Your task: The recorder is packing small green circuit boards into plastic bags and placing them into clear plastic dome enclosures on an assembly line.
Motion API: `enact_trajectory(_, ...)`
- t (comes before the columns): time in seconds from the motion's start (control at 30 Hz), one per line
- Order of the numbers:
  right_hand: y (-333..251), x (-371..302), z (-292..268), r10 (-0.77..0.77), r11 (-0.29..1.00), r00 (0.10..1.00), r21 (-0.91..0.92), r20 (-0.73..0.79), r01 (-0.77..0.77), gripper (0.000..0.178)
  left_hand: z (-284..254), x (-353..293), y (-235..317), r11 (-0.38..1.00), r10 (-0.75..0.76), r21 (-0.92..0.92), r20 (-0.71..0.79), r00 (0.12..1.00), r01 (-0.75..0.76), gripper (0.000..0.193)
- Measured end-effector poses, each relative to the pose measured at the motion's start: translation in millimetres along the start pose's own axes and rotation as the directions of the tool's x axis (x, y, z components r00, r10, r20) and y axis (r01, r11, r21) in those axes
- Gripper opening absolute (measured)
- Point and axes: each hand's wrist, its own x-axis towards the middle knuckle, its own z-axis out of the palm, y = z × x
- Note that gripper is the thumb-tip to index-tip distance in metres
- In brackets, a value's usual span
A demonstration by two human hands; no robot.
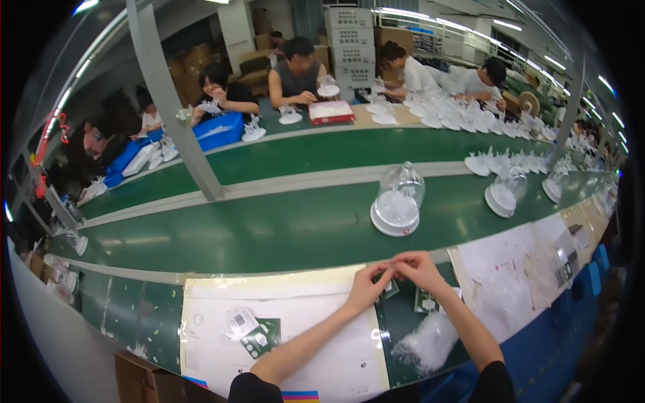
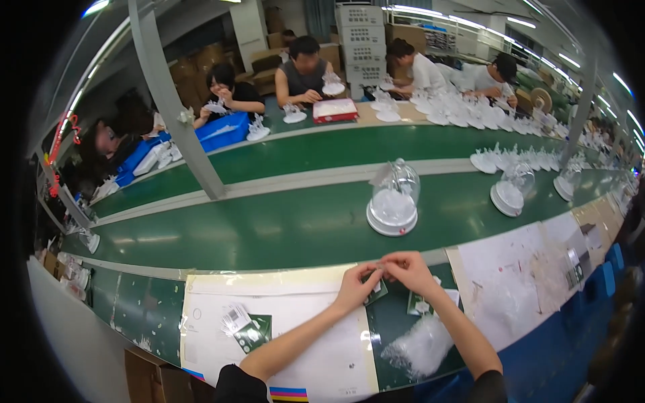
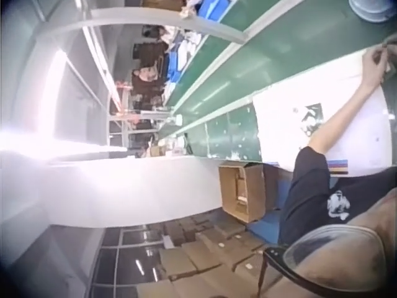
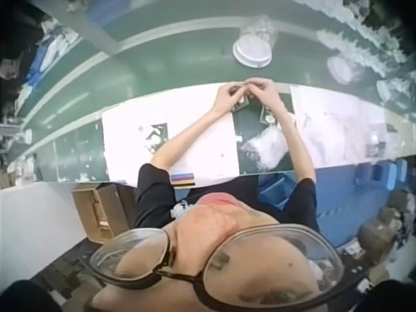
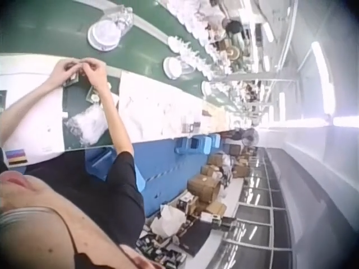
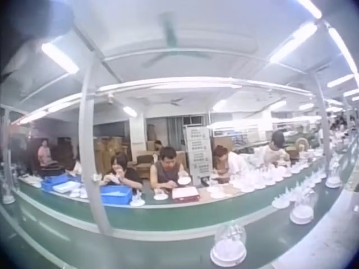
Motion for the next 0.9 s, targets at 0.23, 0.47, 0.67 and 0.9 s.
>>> enact_trajectory(0.23, 7.9, -4.2, 2.3, 0.028, 0.999, 0.998, 0.024, 0.063, -0.029, 0.012, -3.6, -0.2, 19.7, 0.925, 0.094, 0.378, -0.112, 0.989, -0.045, 0.015)
enact_trajectory(0.47, 13.7, -11.6, -2.3, -0.005, 0.998, 0.997, 0.061, -0.081, 0.010, 0.008, 0.9, 6.7, 15.3, 0.884, 0.133, 0.454, -0.021, 0.991, -0.109, 0.017)
enact_trajectory(0.67, 8.3, -14.3, -5.2, -0.144, 0.988, 0.980, -0.067, -0.138, 0.136, 0.004, 6.8, 10.8, 27.5, 0.803, 0.245, 0.518, 0.166, 0.955, -0.296, 0.011)
enact_trajectory(0.9, 24.1, -19.0, -1.2, -0.255, 0.965, 0.953, -0.102, -0.162, 0.241, 0.001, 9.1, 3.2, 30.5, 0.842, 0.220, 0.474, 0.134, 0.966, -0.258, 0.015)
